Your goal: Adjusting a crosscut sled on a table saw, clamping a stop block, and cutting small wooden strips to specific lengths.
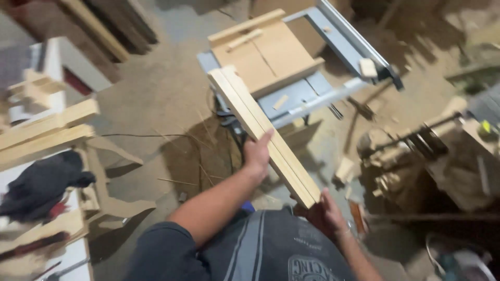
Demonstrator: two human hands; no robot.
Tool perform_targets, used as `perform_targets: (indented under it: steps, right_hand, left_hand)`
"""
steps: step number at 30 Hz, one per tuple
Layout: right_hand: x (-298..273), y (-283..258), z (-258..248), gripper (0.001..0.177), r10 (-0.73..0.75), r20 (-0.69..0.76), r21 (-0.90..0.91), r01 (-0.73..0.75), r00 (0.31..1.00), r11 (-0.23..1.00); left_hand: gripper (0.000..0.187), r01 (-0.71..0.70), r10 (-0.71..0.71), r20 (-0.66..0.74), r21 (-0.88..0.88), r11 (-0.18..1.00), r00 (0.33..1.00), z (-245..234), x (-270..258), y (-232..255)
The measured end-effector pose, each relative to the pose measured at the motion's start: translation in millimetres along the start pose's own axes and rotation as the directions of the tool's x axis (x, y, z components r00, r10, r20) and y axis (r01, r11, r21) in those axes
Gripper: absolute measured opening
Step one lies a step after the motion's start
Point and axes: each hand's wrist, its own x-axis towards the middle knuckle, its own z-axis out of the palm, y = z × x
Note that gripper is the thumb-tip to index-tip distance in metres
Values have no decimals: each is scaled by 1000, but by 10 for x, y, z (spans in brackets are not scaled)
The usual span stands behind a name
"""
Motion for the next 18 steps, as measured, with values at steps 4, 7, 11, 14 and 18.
perform_targets:
  steps: [4,7,11,14,18]
  right_hand:
    - [-123,-400,456,65,-60,-107,-56,54,992,997]
    - [-75,-603,517,60,-129,-200,-57,120,971,991]
    - [123,-882,490,54,-103,-218,-92,84,971,992]
    - [368,-1056,361,47,-45,-338,-166,-12,940,986]
    - [763,-1576,128,56,-137,-462,-494,-126,877,860]
  left_hand:
    - [60,-4,15,66,-159,987,998,350,59,-14]
    - [74,32,-10,123,-174,984,992,558,74,35]
    - [75,121,-103,146,-121,985,984,862,219,188]
    - [76,136,-113,187,-115,984,976,1133,348,332]
    - [75,137,-125,170,-59,989,977,1567,868,283]
